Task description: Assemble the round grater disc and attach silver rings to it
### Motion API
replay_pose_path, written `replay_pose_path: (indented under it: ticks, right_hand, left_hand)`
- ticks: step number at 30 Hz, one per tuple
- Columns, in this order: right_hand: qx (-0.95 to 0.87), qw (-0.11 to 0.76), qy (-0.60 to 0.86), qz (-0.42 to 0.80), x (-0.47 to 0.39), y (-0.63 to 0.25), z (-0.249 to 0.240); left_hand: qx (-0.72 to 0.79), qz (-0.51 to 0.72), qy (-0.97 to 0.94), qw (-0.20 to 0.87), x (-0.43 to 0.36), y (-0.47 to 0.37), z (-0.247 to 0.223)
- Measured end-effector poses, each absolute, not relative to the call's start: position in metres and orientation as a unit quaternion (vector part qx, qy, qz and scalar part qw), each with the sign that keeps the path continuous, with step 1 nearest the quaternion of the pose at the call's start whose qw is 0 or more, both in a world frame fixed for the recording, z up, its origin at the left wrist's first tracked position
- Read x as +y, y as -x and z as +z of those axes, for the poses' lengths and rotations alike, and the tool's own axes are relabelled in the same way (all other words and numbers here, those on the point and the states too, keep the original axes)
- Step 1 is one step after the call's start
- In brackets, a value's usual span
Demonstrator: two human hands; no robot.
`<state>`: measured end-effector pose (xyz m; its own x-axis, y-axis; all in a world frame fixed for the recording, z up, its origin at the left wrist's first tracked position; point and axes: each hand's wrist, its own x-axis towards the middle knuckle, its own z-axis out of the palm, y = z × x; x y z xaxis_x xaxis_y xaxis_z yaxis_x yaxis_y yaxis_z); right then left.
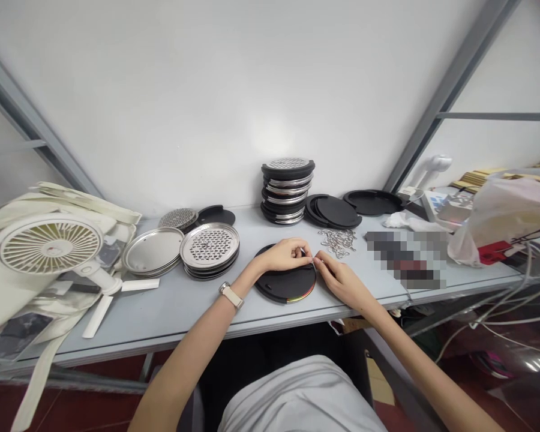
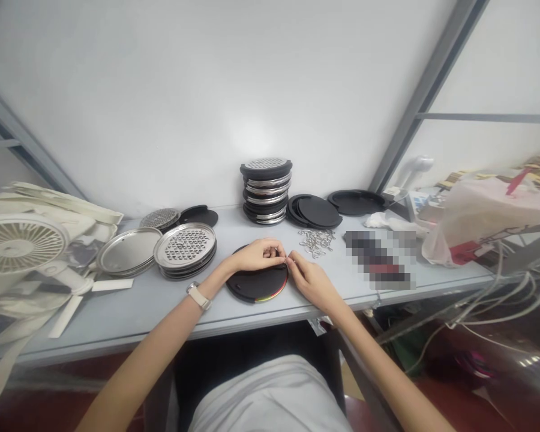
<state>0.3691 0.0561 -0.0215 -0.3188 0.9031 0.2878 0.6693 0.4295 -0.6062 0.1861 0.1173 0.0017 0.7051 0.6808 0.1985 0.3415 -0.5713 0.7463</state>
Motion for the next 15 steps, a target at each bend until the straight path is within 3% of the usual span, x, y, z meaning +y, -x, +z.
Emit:
replay_pose_path:
  ticks: [15]
  right_hand:
    - [-0.807,0.275,0.486,0.191,0.0583,-0.3729,-0.0221]
  left_hand:
    - [0.291,0.259,-0.839,0.381,0.1114,-0.1856,0.0065]
